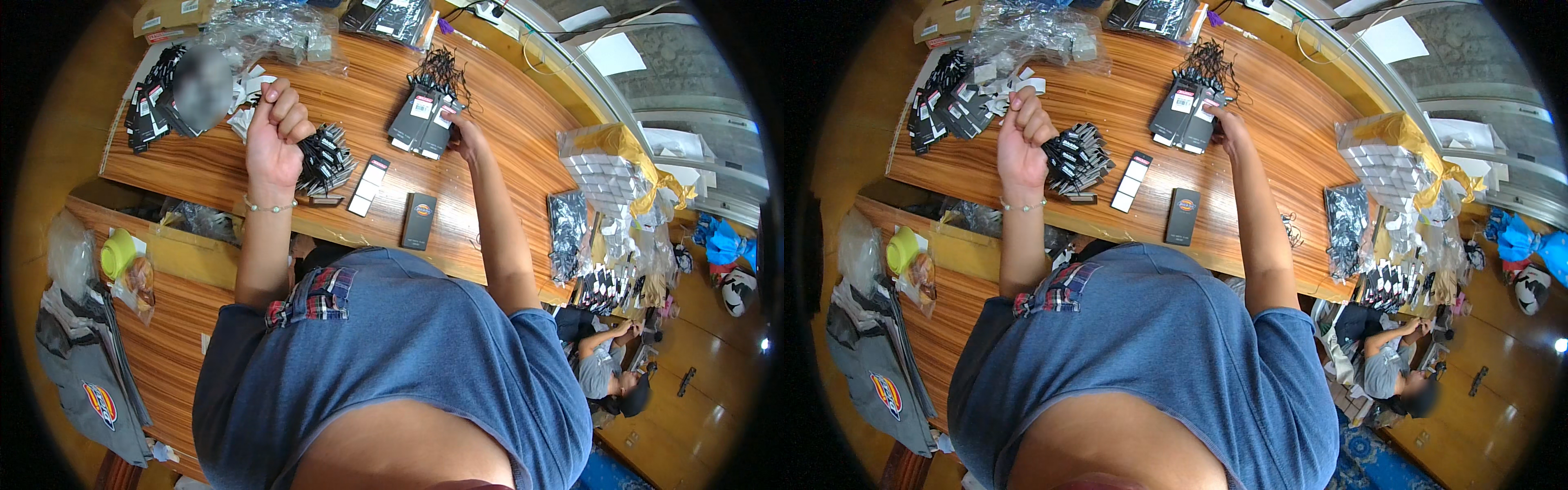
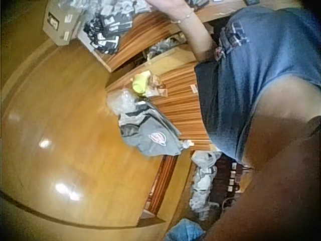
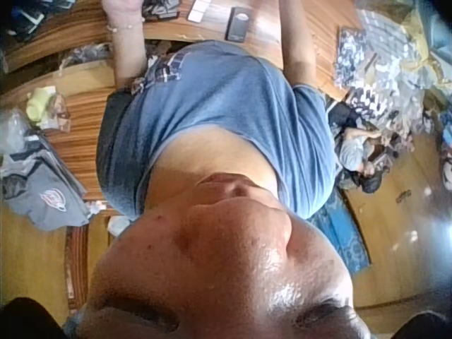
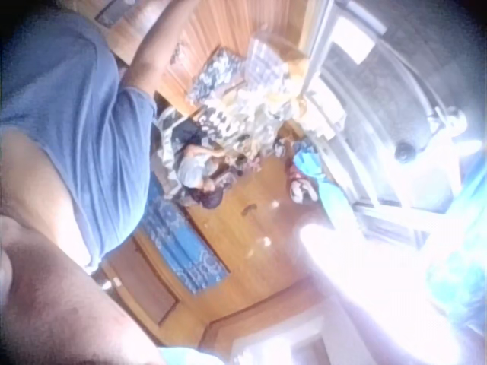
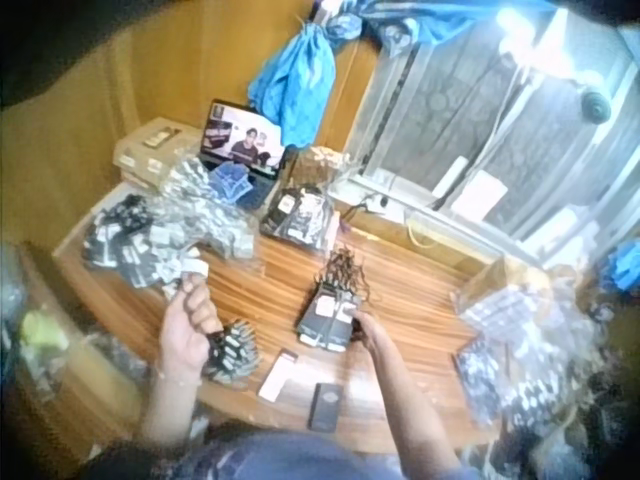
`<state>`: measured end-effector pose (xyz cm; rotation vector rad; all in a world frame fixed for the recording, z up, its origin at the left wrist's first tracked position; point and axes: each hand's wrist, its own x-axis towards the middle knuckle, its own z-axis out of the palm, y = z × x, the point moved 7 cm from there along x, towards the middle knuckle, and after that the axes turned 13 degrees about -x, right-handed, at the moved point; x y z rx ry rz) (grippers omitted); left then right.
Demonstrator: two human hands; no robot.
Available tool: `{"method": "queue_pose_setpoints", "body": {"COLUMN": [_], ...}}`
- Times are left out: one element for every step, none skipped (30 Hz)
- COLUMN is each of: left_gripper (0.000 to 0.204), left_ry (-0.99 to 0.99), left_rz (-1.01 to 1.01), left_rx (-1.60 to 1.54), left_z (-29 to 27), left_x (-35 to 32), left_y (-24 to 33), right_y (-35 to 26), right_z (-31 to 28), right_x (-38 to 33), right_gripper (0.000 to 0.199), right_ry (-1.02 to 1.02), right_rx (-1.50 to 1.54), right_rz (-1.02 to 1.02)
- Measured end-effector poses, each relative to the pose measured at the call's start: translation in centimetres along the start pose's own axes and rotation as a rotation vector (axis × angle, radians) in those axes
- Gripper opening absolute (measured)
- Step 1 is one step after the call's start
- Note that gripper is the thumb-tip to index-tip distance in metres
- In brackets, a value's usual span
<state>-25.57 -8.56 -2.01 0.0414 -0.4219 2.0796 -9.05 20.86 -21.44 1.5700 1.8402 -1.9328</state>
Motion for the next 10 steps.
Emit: {"method": "queue_pose_setpoints", "body": {"left_gripper": [0.024, 0.024, 0.024, 0.024, 0.024, 0.024, 0.024, 0.024, 0.024, 0.024], "left_ry": [0.002, 0.003, 0.005, 0.010, 0.015, 0.016, 0.019, 0.021, 0.021, 0.017], "left_rz": [-0.005, -0.011, -0.014, -0.015, -0.016, -0.023, -0.029, -0.035, -0.037, -0.037], "left_rx": [-0.009, -0.018, -0.024, -0.020, -0.015, -0.011, -0.015, -0.019, -0.022, -0.031], "left_z": [-0.1, -0.2, -0.3, -0.5, -0.7, -0.8, -0.9, -1.1, -1.1, -1.0], "left_x": [0.0, 0.0, -0.1, -0.1, -0.2, -0.1, -0.2, -0.2, -0.3, -0.4], "left_y": [-0.2, -0.4, -0.5, -0.4, -0.4, -0.5, -0.6, -0.7, -0.7, -0.7], "right_y": [-0.3, -0.6, -1.2, -1.6, -2.0, -2.1, -1.8, -1.6, -2.0, -1.8], "right_z": [0.0, 0.1, 0.4, 0.9, 1.4, 1.5, 1.4, 1.2, 1.4, 1.7], "right_x": [-0.1, -0.2, -0.7, -1.2, -1.7, -2.0, -1.7, -1.2, -1.3, -1.6], "right_gripper": [0.036, 0.036, 0.037, 0.037, 0.037, 0.037, 0.038, 0.039, 0.040, 0.042], "right_ry": [0.030, 0.060, 0.086, 0.054, 0.022, -0.005, -0.012, -0.019, -0.029, -0.072], "right_rx": [-0.013, -0.025, -0.039, -0.060, -0.081, -0.098, -0.111, -0.123, -0.139, -0.091], "right_rz": [-0.027, -0.054, -0.081, -0.058, -0.034, -0.014, -0.016, -0.019, -0.024, 0.020]}}
